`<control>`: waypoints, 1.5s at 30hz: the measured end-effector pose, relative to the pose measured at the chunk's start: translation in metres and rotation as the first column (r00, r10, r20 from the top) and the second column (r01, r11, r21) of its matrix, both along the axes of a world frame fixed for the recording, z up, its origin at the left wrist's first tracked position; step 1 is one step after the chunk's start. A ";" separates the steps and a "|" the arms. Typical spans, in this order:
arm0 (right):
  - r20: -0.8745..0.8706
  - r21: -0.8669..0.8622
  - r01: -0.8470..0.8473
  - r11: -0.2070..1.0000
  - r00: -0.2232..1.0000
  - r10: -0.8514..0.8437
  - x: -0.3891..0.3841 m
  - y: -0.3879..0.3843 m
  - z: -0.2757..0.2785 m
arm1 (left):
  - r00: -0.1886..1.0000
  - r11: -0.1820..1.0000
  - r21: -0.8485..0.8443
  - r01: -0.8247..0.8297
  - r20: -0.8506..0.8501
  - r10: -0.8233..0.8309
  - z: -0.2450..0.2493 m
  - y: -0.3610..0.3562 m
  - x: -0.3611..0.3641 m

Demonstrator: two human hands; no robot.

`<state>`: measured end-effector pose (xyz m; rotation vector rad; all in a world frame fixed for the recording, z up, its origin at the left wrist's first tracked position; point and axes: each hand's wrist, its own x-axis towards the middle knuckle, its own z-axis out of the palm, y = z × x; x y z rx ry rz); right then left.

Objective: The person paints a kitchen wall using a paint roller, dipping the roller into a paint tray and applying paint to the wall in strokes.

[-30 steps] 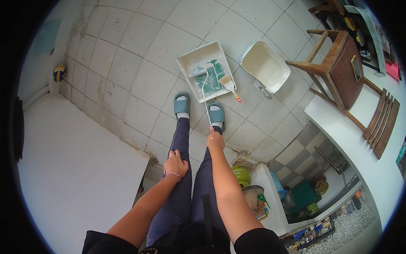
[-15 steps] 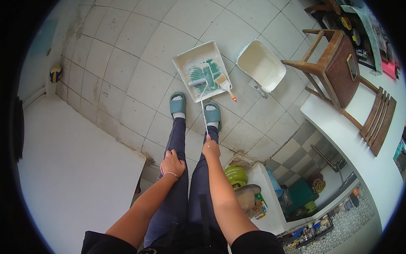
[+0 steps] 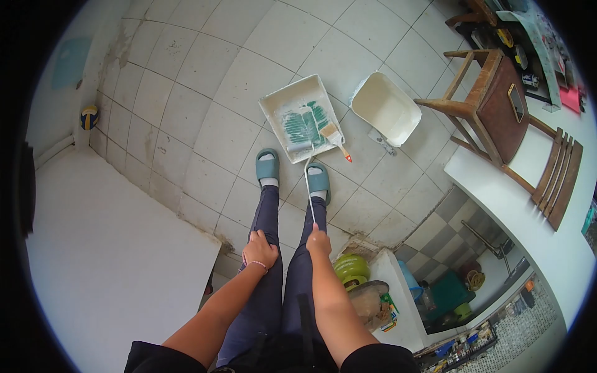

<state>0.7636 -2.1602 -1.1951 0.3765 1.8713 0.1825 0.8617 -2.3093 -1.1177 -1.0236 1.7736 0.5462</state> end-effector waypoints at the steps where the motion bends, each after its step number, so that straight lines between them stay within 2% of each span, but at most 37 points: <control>1: 0.011 0.009 0.007 1.000 1.000 -0.007 0.004 0.004 0.003 | 1.000 1.000 0.001 0.002 0.004 -0.002 0.001 -0.001 -0.001; 7: 0.032 0.035 0.032 0.999 0.999 -0.033 -0.004 -0.001 0.002 | 0.993 0.995 0.001 0.096 0.068 -0.096 -0.002 0.002 -0.003; 9: 0.021 0.014 0.014 1.000 1.000 -0.014 -0.015 -0.011 -0.002 | 0.994 0.995 0.005 0.099 0.041 -0.099 -0.008 0.006 0.005; 13: -0.035 -0.105 -0.003 0.994 0.999 -0.001 -0.043 -0.041 -0.021 | 0.989 0.986 -0.080 0.148 0.016 -0.147 -0.003 0.008 0.001; 16: -0.048 -0.139 0.034 0.990 0.998 -0.041 -0.067 -0.067 -0.028 | 0.990 0.987 -0.079 0.140 0.011 -0.140 0.001 0.008 -0.002; 19: -0.123 -0.221 -0.056 0.974 0.992 0.029 -0.075 -0.072 -0.038 | 0.994 0.993 -0.055 0.106 0.025 -0.105 0.002 0.006 -0.003; 22: 0.026 -0.296 0.138 0.945 0.990 -0.136 -0.088 -0.070 -0.024 | 0.993 0.990 -0.077 0.114 -0.006 -0.115 0.002 0.008 -0.001; 25: 0.129 -0.195 0.250 0.948 0.965 -0.228 -0.103 -0.056 0.004 | 0.996 0.994 -0.068 0.084 -0.028 -0.086 0.002 0.008 0.000; 28: -0.012 -0.255 -0.061 0.965 0.998 0.060 -0.090 -0.002 -0.001 | 0.995 0.995 -0.069 0.074 -0.055 -0.078 -0.002 0.010 0.006; 31: -0.074 -0.191 -0.168 0.967 0.985 0.157 -0.088 0.024 0.013 | 0.995 0.994 -0.075 0.075 -0.057 -0.080 -0.003 0.008 0.000; 34: -0.030 -0.065 -0.159 0.985 0.987 0.157 -0.091 0.029 0.020 | 0.997 0.995 -0.064 0.081 -0.007 -0.081 0.002 0.006 -0.006; 37: 0.013 -0.029 -0.141 0.990 0.990 0.141 -0.090 0.017 0.015 | 0.994 0.991 -0.077 0.113 0.014 -0.112 0.007 0.003 -0.015; 43: -0.019 -0.062 -0.092 0.994 0.996 0.091 -0.101 -0.033 0.000 | 0.995 0.992 -0.090 0.086 -0.052 -0.091 -0.005 0.009 -0.007; 45: -0.047 -0.126 -0.090 0.988 0.995 0.085 -0.113 -0.049 -0.009 | 0.996 0.994 -0.080 0.078 -0.039 -0.081 -0.007 0.006 -0.006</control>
